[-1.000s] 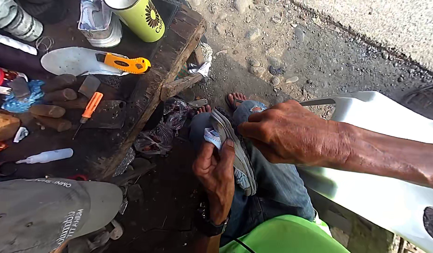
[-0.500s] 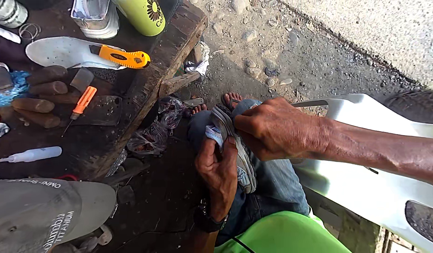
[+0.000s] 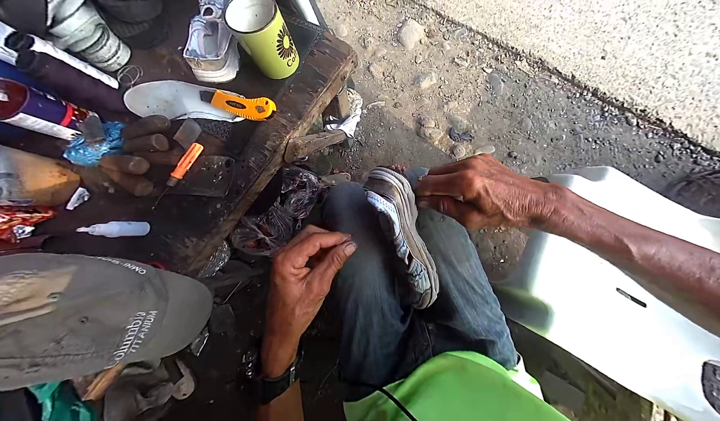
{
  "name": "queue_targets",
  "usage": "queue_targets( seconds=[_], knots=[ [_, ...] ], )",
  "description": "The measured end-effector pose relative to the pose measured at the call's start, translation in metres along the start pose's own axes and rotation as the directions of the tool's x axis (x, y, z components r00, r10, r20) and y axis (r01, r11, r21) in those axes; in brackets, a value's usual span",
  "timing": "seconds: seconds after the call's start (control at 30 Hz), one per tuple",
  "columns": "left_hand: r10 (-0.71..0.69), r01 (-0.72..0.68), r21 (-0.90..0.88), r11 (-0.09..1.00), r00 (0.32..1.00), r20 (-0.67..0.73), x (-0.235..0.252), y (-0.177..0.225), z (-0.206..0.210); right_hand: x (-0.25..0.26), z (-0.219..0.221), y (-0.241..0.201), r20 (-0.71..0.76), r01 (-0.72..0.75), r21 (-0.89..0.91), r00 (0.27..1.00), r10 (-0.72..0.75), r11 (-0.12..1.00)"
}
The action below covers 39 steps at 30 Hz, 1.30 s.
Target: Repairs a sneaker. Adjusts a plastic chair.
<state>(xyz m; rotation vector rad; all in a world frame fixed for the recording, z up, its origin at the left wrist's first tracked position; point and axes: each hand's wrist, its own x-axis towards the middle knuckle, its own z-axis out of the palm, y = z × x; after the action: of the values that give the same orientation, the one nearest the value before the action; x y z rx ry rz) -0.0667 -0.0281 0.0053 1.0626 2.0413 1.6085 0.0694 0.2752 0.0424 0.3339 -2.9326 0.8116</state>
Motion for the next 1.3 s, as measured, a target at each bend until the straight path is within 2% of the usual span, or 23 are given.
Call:
queue_targets(
  seconds=[0.1,0.13,0.17,0.2,0.23,0.27,0.3,0.33,0.37,0.4,0.47,0.5,0.57,0.67,0.8,0.93,1.07,1.17,1.3],
  knots=[
    [0.090,-0.089,0.016,0.996,0.994,-0.068,-0.001,0.006,-0.005,-0.002,-0.001,0.004,-0.017,0.014,0.007,1.000,-0.014,1.000],
    [0.130,-0.132,-0.026,0.991,0.988,-0.084,-0.001,0.008,-0.003,-0.002,-0.002,0.005,-0.018,0.012,0.011,1.000,-0.011,1.000],
    [0.164,-0.175,-0.134,0.975,0.983,-0.088,-0.001,0.011,0.002,-0.002,-0.002,0.005,-0.019,0.008,0.014,1.000,-0.008,1.000],
    [0.189,-0.200,-0.317,0.927,0.980,-0.064,-0.001,0.013,0.011,-0.002,-0.002,0.005,-0.018,0.004,0.017,1.000,-0.004,1.000],
    [0.206,-0.189,-0.543,0.818,0.978,-0.030,0.000,0.016,0.021,-0.001,-0.002,0.005,-0.016,0.003,0.018,1.000,-0.003,1.000],
    [0.200,-0.128,-0.749,0.650,0.980,0.006,0.001,0.018,0.033,0.000,-0.002,0.004,-0.016,0.006,0.016,1.000,-0.006,1.000],
    [0.181,-0.050,-0.882,0.468,0.983,0.040,0.002,0.020,0.043,0.001,-0.001,0.003,-0.013,0.006,0.010,1.000,-0.006,1.000],
    [0.148,-0.002,-0.944,0.331,0.988,0.050,0.004,0.018,0.051,0.002,-0.001,0.002,-0.009,0.007,0.001,1.000,-0.007,1.000],
    [0.099,0.006,-0.951,0.309,0.994,0.039,0.006,0.014,0.055,0.003,-0.001,0.002,-0.007,0.005,-0.005,1.000,-0.005,1.000],
    [0.039,-0.009,-0.904,0.427,0.999,0.009,0.008,0.008,0.056,0.004,0.000,0.001,-0.008,0.003,-0.007,1.000,-0.003,1.000],
    [-0.040,-0.015,-0.655,0.756,0.997,-0.069,0.014,-0.001,0.060,0.005,0.001,-0.001,-0.006,-0.005,-0.006,1.000,0.005,1.000],
    [-0.043,-0.012,-0.536,0.844,0.995,-0.090,0.016,-0.002,0.065,0.005,0.001,-0.002,-0.005,-0.008,-0.007,1.000,0.008,1.000],
    [-0.015,-0.039,-0.376,0.926,0.990,-0.139,0.017,0.001,0.076,0.006,0.002,-0.004,-0.005,-0.005,-0.016,1.000,0.004,1.000],
    [0.028,-0.087,-0.296,0.951,0.979,-0.200,0.020,0.002,0.084,0.010,0.002,-0.007,-0.005,0.005,-0.037,1.000,-0.005,0.999],
    [0.094,-0.144,-0.236,0.961,0.973,-0.212,0.021,-0.005,0.084,0.012,0.002,-0.009,0.004,-0.013,-0.035,1.000,0.013,0.999],
    [0.086,-0.107,-0.176,0.979,0.989,-0.121,0.020,-0.003,0.075,0.013,0.003,-0.009,-0.001,-0.049,-0.014,0.999,0.049,0.999],
    [0.047,-0.059,-0.083,0.995,0.988,-0.147,0.023,-0.002,0.070,0.022,0.002,-0.008,-0.005,-0.099,-0.018,0.995,0.099,0.995],
    [0.001,-0.001,-0.001,1.000,0.991,-0.137,0.027,0.001,0.066,0.028,0.000,-0.011,0.038,-0.108,-0.107,0.993,0.113,0.988],
    [-0.074,0.066,-0.128,0.990,0.995,-0.063,0.029,0.001,0.063,0.030,0.004,-0.028,0.076,-0.013,-0.326,0.996,0.039,0.945]
  ],
)
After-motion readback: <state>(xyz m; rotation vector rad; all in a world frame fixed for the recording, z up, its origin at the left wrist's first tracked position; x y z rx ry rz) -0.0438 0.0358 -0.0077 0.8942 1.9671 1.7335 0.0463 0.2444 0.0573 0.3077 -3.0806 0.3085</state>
